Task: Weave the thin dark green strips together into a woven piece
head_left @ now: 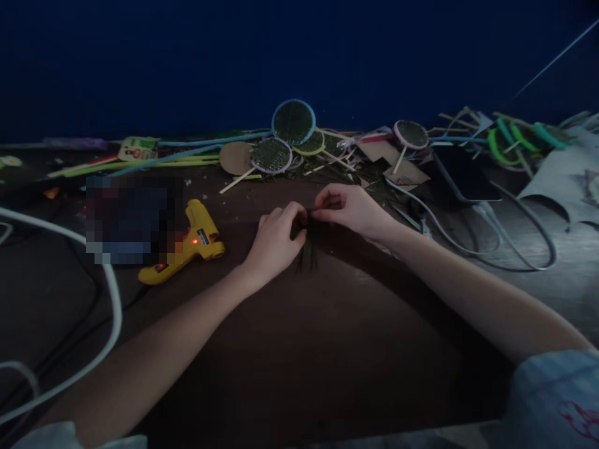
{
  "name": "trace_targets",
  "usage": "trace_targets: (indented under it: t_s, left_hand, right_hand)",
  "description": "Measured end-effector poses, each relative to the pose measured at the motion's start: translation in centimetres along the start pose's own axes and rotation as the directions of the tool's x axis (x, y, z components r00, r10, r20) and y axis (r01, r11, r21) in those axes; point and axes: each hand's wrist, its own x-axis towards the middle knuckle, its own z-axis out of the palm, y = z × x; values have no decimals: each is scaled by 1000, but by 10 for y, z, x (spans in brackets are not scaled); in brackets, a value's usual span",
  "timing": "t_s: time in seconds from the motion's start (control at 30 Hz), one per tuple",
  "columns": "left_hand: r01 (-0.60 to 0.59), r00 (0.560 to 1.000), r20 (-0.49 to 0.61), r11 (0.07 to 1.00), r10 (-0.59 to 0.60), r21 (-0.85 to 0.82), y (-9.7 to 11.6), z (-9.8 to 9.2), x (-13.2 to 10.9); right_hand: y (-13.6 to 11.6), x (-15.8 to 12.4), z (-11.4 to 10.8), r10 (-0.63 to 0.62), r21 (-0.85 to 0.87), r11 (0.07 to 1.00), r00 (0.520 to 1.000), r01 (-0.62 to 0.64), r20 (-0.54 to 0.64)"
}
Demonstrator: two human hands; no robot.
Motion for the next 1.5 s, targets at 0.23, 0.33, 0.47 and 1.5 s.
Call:
trace_targets:
  t_s: [0.23, 0.33, 0.47, 1.5]
  left_hand:
    - [40, 998, 37, 998, -41, 40, 1, -1, 2]
    - [39, 999, 24, 999, -40, 9, 1, -2, 2]
    - [27, 1000, 9, 999, -27, -36, 0, -3, 2]
    - [65, 998, 28, 996, -64, -55, 1, -5, 4]
  right_hand:
    - [-8, -6, 5, -127, 1, 992, 991, 127, 51]
    - [-7, -7, 2, -149, -50, 988, 989, 148, -17]
    - [-1, -6, 0, -201, -385, 909, 977, 161, -66]
    - [5, -12, 6, -367, -460, 821, 930, 339, 29]
